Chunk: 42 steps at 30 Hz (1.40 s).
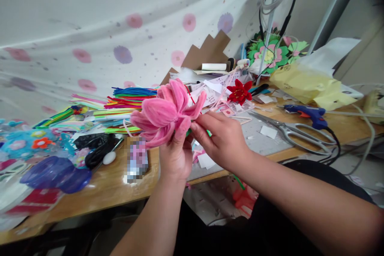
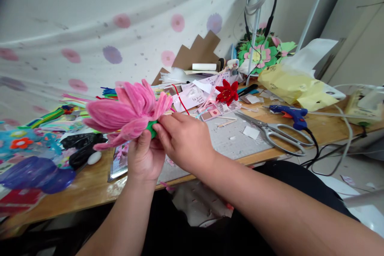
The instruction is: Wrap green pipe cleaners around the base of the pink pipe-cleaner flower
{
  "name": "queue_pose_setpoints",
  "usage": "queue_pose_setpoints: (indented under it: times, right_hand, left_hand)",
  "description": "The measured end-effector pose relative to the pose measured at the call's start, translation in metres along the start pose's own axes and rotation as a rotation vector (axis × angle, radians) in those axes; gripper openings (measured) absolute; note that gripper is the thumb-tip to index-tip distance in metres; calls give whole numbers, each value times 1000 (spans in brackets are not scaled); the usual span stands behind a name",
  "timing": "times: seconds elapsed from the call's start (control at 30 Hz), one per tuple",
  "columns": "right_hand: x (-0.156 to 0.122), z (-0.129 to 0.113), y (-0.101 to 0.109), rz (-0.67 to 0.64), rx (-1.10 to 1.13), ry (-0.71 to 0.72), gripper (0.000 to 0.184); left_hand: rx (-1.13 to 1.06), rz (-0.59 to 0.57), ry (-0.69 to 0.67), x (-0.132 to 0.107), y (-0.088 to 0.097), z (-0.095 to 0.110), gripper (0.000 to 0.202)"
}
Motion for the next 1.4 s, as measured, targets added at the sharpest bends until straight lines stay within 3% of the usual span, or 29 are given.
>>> queue_pose_setpoints:
  times: [0.13, 0.27, 0.43, 0.6, 0.83, 0.93, 1.03, 1.17, 1.4]
  right_hand:
    - [-1, 0, 2, 175, 70, 47, 13]
    - [0, 2, -1, 213, 214, -60, 4]
    - [0, 1, -3, 238, 217, -94, 1]
    - [-1, 3, -6, 250, 268, -109, 6]
    - [-2, 8, -4, 254, 348, -50, 9]
    - [-6, 10, -5, 246, 331, 1, 21]
    - [-10, 7, -9, 181, 344, 44, 29]
    - [-9, 4, -12, 153, 365, -15, 30]
    - [-9, 2, -18, 238, 395, -136, 3]
  left_hand:
    - [-4, -7, 24, -2, -2, 0, 29]
    - [15, -46, 58, -3, -2, 0, 24]
    - [-15, -33, 80, -6, -3, 2, 26]
    - [-38, 38, 138, -9, -5, 0, 21]
    - [-45, 17, 180, -10, -8, 2, 23]
    - [-49, 8, 202, -11, -8, 3, 24]
    - [-73, 13, 185, -11, -7, 1, 24]
    - [-74, 30, 139, -11, -5, -2, 25]
    - [20, 124, 13, -12, -6, -5, 31]
Point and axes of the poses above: each hand's wrist, its own x-axis towards the middle knuckle, its own y-axis out of the back of the hand, z = x × y, the point moved 4 cm from there along x, towards the middle knuckle, and after that the axes turned 5 degrees about x, right-handed, at the moved point
